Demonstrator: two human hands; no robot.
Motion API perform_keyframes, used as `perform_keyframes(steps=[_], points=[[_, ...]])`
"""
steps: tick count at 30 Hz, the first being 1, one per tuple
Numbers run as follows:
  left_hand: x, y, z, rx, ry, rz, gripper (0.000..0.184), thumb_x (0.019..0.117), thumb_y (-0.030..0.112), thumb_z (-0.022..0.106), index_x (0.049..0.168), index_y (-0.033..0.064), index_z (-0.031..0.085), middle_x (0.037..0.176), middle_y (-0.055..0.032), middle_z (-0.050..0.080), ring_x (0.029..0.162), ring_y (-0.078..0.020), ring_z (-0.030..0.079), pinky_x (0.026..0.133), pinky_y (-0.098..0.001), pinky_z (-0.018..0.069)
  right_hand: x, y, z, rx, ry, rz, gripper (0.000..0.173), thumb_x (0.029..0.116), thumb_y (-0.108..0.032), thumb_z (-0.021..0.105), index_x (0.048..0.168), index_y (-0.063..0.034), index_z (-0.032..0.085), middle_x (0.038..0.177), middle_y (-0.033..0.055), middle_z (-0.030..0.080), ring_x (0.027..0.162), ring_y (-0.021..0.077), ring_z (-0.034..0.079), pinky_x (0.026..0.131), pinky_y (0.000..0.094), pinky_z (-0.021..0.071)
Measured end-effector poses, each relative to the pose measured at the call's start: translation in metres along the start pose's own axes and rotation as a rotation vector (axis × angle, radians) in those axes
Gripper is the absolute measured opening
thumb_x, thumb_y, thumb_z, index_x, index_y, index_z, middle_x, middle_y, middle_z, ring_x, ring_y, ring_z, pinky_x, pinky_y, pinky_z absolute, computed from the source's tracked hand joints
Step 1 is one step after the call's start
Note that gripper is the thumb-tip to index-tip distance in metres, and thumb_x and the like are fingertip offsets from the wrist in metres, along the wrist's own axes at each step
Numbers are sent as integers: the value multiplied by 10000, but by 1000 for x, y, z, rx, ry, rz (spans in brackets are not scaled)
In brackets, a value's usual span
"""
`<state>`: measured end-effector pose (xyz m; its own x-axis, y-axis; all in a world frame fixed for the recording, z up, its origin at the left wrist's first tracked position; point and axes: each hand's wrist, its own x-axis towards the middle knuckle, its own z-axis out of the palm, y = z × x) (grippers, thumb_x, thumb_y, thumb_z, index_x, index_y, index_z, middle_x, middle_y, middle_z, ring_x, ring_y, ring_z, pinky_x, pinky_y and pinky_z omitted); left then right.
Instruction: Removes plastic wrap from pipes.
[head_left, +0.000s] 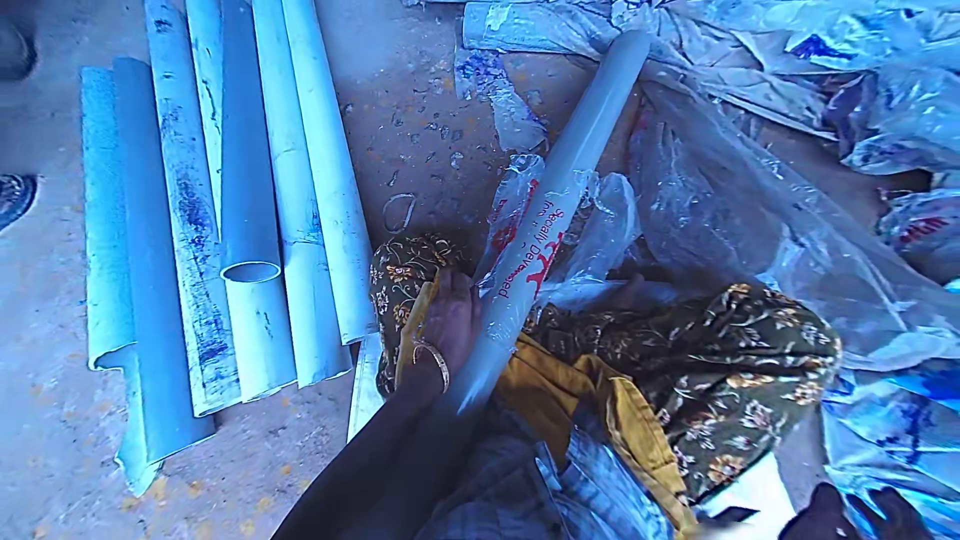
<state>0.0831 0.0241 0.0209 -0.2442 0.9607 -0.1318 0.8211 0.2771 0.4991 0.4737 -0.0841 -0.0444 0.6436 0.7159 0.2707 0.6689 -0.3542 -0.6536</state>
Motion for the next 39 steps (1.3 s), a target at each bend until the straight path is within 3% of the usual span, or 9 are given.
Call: perform_keyframes(steps=[3,7,11,16,19,22,25,33,39], points=[[9,-25,6,-208,104,-107,297,1075,74,444,1228,-144,576,1232,-336,597,1092,-432,646,959,-499,518,32,-70,29,239,-114,-320,439,1009,-42,477,1286,293,423,1353,465,467,1256,302,569,1017,263,477],[9,-28,-9,-333,-17,-88,406,1110,242,428,1255,-70,644,1107,-265,695,1069,-389,671,952,-562,492,39,-165,92,533,-473,-685,346,1031,-131,500,1030,172,667,1024,201,714,998,-4,650,917,141,502],[11,-11,-31,-245,-307,-166,676,989,456,645,1458,-14,520,1372,-259,607,1283,-406,585,1079,-592,432,30,-236,156,599,-875,-1063,200,946,-70,616,992,42,775,1039,171,766,1042,224,728,958,317,550],[5,-21,-13,-383,-246,-62,370,992,270,671,1148,-65,689,1085,-235,701,1038,-330,670,946,-498,505,40,-288,200,276,-1543,-1213,404,979,23,574,1374,-20,644,1495,185,555,1453,355,452,1192,469,356],[2,-15,-8,-332,-121,32,240,1005,118,609,1040,-109,678,986,-258,698,954,-373,680,884,-508,515,49,-311,209,116,-1783,-1210,413,987,39,567,1398,10,606,1408,211,613,1339,327,555,1134,434,404],[-1,-9,-8,-205,-145,65,264,1021,62,548,1168,-145,617,1056,-322,688,1028,-481,687,920,-602,513,52,-314,223,200,-1825,-1252,212,949,41,600,1123,89,712,1099,224,708,1039,265,660,963,399,500],[-1,-8,-8,-203,-157,28,294,1027,57,526,1235,-141,584,1053,-319,689,1026,-487,687,919,-600,515,49,-304,230,245,-1765,-1265,183,975,-14,585,1070,95,697,1001,206,703,916,228,648,873,375,504],[18,-26,7,-481,34,-188,228,992,21,566,1137,-138,639,1044,-285,691,1003,-371,680,929,-492,515,17,-309,223,133,-1460,-1171,207,1017,-31,555,1072,131,669,951,283,683,957,434,662,956,597,446],[27,-39,20,-765,89,-261,135,983,4,597,1029,-114,646,934,-137,646,834,-115,578,800,-288,479,5,-323,221,79,-1479,-996,203,1013,-24,561,1104,119,673,1032,283,686,1014,399,652,973,542,451]])
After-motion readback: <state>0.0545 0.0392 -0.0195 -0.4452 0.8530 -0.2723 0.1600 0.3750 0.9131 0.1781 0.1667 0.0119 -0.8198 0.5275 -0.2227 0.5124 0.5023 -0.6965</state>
